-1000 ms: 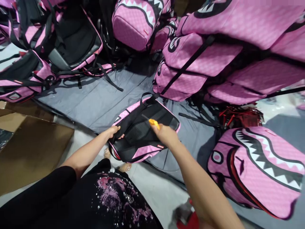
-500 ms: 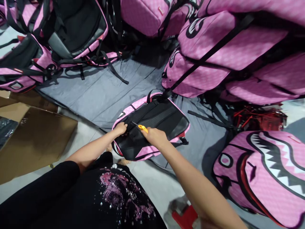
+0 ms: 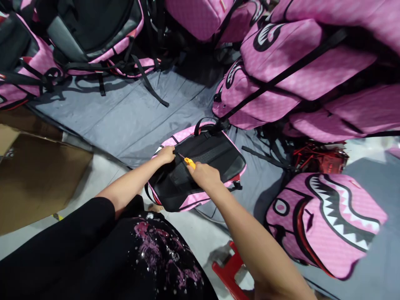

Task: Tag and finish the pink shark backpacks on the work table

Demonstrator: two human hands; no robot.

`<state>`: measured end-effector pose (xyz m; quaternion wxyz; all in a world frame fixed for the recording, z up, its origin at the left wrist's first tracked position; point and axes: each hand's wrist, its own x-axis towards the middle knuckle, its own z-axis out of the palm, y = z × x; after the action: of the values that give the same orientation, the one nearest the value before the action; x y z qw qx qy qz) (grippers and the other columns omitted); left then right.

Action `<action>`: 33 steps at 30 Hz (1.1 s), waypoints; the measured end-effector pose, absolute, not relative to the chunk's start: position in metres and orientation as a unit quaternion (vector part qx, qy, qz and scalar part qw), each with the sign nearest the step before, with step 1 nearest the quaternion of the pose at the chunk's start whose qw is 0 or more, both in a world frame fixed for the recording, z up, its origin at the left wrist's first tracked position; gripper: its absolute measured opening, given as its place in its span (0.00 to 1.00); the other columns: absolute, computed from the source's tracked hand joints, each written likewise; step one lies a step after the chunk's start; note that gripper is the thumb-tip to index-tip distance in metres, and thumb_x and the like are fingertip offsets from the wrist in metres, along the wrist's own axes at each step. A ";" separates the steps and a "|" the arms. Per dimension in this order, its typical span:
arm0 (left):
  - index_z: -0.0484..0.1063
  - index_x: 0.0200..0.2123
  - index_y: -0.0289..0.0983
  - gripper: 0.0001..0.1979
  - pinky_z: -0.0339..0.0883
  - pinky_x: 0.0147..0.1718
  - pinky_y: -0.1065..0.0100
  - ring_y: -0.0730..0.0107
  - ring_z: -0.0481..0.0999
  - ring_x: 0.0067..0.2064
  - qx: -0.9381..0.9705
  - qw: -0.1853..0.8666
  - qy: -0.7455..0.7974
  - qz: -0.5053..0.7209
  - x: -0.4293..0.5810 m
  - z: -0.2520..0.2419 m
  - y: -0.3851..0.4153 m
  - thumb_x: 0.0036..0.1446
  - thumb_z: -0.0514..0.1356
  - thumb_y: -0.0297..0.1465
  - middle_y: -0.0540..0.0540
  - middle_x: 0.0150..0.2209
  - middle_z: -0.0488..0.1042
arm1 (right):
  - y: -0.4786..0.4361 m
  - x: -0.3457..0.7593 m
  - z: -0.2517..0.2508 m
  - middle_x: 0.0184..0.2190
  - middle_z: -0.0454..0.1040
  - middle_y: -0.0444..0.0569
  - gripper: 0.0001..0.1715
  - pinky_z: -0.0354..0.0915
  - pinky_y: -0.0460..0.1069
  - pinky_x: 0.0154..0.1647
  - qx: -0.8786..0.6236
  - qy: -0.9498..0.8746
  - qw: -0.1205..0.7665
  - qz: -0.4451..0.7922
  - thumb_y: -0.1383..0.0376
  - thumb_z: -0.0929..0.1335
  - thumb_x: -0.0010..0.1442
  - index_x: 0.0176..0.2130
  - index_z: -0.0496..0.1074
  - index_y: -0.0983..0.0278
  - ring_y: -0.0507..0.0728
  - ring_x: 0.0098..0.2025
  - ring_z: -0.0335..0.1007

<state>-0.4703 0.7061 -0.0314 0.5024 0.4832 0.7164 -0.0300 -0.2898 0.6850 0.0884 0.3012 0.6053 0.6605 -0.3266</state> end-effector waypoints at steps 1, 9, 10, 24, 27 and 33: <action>0.76 0.36 0.36 0.08 0.65 0.48 0.65 0.56 0.76 0.49 0.488 0.510 0.708 -0.016 -0.471 -0.036 0.711 0.50 0.67 0.25 0.41 0.43 0.79 | 0.684 -0.289 0.088 0.44 0.77 0.62 0.33 0.67 0.54 0.46 0.619 0.649 0.297 -0.327 0.47 0.54 0.70 0.51 0.70 0.68 0.67 0.50 0.75; 0.74 0.42 0.38 0.11 0.64 0.48 0.70 0.71 0.75 0.45 0.488 0.517 0.697 0.091 -0.466 -0.061 0.701 0.56 0.59 0.22 0.49 0.43 0.77 | 0.677 -0.282 0.087 0.44 0.77 0.61 0.34 0.67 0.55 0.46 0.666 0.603 0.260 -0.353 0.45 0.54 0.69 0.51 0.71 0.67 0.67 0.50 0.74; 0.74 0.42 0.38 0.12 0.64 0.49 0.70 0.71 0.75 0.45 0.488 0.520 0.694 0.097 -0.465 -0.062 0.700 0.55 0.59 0.21 0.49 0.43 0.77 | 0.678 -0.282 0.087 0.45 0.77 0.61 0.34 0.67 0.55 0.46 0.673 0.597 0.256 -0.354 0.45 0.53 0.69 0.51 0.71 0.67 0.67 0.50 0.74; 0.76 0.30 0.34 0.11 0.65 0.46 0.65 0.60 0.76 0.44 0.436 0.512 0.740 0.024 -0.441 -0.075 0.739 0.56 0.63 0.37 0.41 0.36 0.78 | 0.666 -0.264 0.079 0.46 0.77 0.60 0.35 0.65 0.53 0.44 0.691 0.549 0.247 -0.401 0.44 0.53 0.68 0.49 0.72 0.66 0.66 0.50 0.73; 0.77 0.31 0.33 0.04 0.66 0.43 0.68 0.64 0.76 0.40 0.434 0.537 0.723 0.019 -0.443 -0.070 0.740 0.52 0.62 0.27 0.44 0.33 0.78 | 0.663 -0.262 0.077 0.45 0.77 0.60 0.35 0.65 0.52 0.43 0.697 0.542 0.235 -0.408 0.44 0.53 0.68 0.50 0.72 0.66 0.65 0.49 0.73; 0.80 0.37 0.35 0.18 0.67 0.37 0.73 0.73 0.75 0.32 0.409 0.606 0.680 0.045 -0.454 -0.061 0.735 0.45 0.57 0.18 0.51 0.30 0.79 | 0.671 -0.261 0.079 0.43 0.78 0.62 0.34 0.64 0.52 0.41 0.713 0.536 0.205 -0.402 0.45 0.53 0.69 0.49 0.72 0.67 0.66 0.47 0.74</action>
<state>-0.4543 0.7350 -0.0605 0.6062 0.4094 0.6804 0.0450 -0.2610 0.6709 0.0794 0.2053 0.7134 0.5360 -0.4021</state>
